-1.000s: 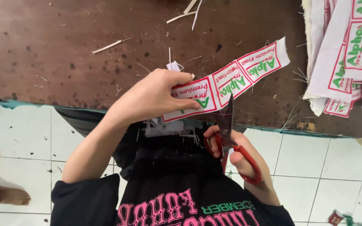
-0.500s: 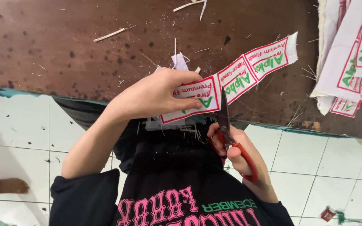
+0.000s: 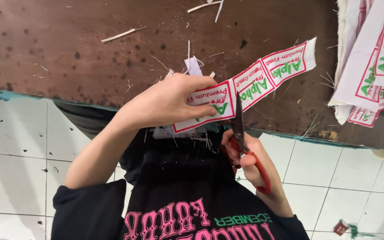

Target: Cutting individual fabric labels from a printed strip using scissors at a workbench.

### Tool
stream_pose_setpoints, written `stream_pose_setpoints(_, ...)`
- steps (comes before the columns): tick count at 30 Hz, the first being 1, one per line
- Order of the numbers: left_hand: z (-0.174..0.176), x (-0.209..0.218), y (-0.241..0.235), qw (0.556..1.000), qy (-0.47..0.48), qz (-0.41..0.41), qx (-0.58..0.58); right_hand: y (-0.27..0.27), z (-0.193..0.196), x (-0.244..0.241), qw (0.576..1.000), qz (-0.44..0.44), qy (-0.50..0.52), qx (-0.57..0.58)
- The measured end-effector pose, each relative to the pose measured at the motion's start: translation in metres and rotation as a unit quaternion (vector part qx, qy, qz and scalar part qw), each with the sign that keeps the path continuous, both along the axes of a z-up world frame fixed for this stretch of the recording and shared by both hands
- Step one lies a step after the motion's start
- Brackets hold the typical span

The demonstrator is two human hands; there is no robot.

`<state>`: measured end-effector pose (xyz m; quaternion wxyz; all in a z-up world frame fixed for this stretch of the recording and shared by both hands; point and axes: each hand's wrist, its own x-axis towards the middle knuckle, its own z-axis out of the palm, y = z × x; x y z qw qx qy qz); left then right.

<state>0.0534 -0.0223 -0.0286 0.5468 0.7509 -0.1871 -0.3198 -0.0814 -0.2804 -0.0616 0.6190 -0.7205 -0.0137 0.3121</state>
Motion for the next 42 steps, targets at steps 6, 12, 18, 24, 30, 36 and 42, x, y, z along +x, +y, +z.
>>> stream_pose_setpoints(6, 0.003, 0.001, -0.001, 1.0, -0.015, -0.002, 0.004, 0.0, -0.007, -0.005, 1.0, -0.029, 0.011, -0.003)
stream_pose_setpoints(12, 0.006, 0.002, -0.002, 1.0, -0.029, -0.005, 0.009, 0.005, -0.009, -0.006, 0.998, -0.059, 0.015, -0.004)
stream_pose_setpoints(18, 0.012, 0.001, -0.002, 0.997, -0.069, -0.002, 0.03, 0.006, -0.011, -0.005, 0.997, -0.076, 0.019, 0.005)
stream_pose_setpoints(24, 0.014, 0.002, -0.005, 0.996, -0.067, -0.016, 0.051, 0.01, -0.002, 0.0, 0.998, -0.056, 0.011, 0.026)
stream_pose_setpoints(30, 0.001, 0.003, -0.004, 1.0, -0.021, -0.016, 0.017, 0.008, -0.014, -0.003, 0.998, -0.059, 0.021, 0.03)
stream_pose_setpoints(36, -0.005, 0.005, 0.001, 1.0, -0.02, -0.02, 0.005, 0.004, -0.03, -0.007, 0.998, -0.067, -0.003, -0.002)
stream_pose_setpoints(42, 0.009, -0.002, -0.003, 0.991, -0.12, -0.018, 0.053, 0.011, -0.027, -0.004, 0.997, -0.08, -0.023, 0.0)
